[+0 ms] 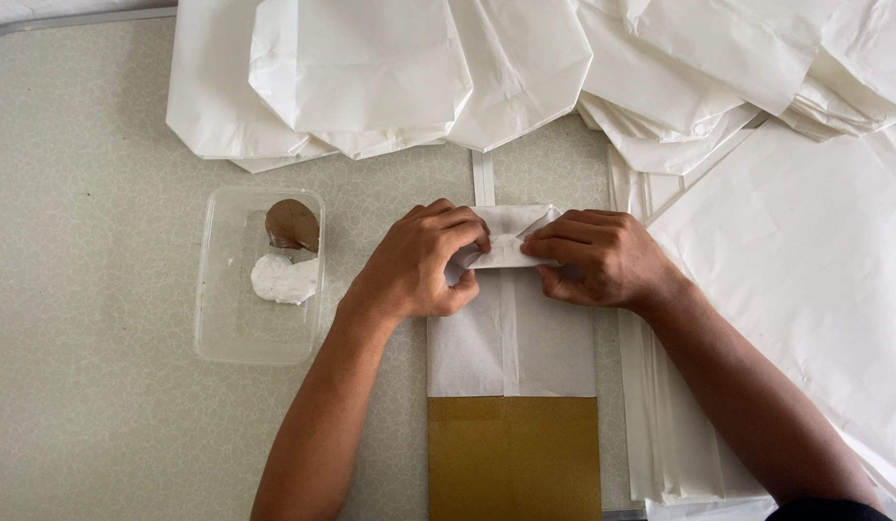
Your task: The person folds the top edges of a white paper bag inward to form a triangular seal, then applies a white paste-like adhesive with a small brown tool to secure the fold. The person repeats the folding and sealing steps to complete the closure of the bag.
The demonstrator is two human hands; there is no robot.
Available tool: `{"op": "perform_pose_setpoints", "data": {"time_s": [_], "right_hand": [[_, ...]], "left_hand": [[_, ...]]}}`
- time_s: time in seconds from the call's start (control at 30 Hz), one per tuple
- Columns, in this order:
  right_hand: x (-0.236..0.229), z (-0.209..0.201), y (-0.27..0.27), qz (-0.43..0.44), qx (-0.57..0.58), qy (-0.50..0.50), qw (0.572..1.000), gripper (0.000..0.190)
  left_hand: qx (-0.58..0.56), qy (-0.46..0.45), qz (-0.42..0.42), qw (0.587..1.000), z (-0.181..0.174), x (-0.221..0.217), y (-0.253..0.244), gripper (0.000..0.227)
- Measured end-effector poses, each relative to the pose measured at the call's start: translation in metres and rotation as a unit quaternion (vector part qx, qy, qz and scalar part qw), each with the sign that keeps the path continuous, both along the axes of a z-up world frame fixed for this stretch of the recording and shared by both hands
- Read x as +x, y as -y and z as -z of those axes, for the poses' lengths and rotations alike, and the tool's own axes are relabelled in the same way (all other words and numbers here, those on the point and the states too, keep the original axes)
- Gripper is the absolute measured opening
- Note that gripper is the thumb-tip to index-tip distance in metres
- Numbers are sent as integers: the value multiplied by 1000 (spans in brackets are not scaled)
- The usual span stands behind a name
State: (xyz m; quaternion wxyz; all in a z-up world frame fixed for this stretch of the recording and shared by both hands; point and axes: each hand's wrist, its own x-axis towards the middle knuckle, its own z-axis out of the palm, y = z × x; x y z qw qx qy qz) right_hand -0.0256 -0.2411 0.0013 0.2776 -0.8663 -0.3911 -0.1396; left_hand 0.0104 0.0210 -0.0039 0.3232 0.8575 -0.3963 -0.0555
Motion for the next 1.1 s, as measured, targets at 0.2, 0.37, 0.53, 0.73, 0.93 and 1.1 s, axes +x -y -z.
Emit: {"op": "perform_pose_setpoints", "data": {"time_s": [0.2, 0.37, 0.53, 0.73, 0.93, 1.1], "right_hand": [[1, -4, -3, 8, 28, -15, 999, 11], [3, 0, -2, 19, 45, -43, 998, 10], [3, 3, -4, 63, 65, -74, 993, 15], [8, 11, -5, 127, 60, -76, 987, 11], [14, 4, -6, 172, -33, -52, 983, 13], [19, -20, -19, 163, -90, -114, 976, 20]], "left_hand": [[-19, -5, -16, 1000, -3, -2, 1, 15], [-36, -23, -25, 999, -11, -1, 2, 13], [-41, -15, -54, 998, 1, 0, 5, 16], [-46, 37, -128, 990, 13, -3, 12, 21], [-13, 121, -147, 982, 30, -5, 19, 26], [34, 151, -158, 975, 21, -7, 23, 23]]}}
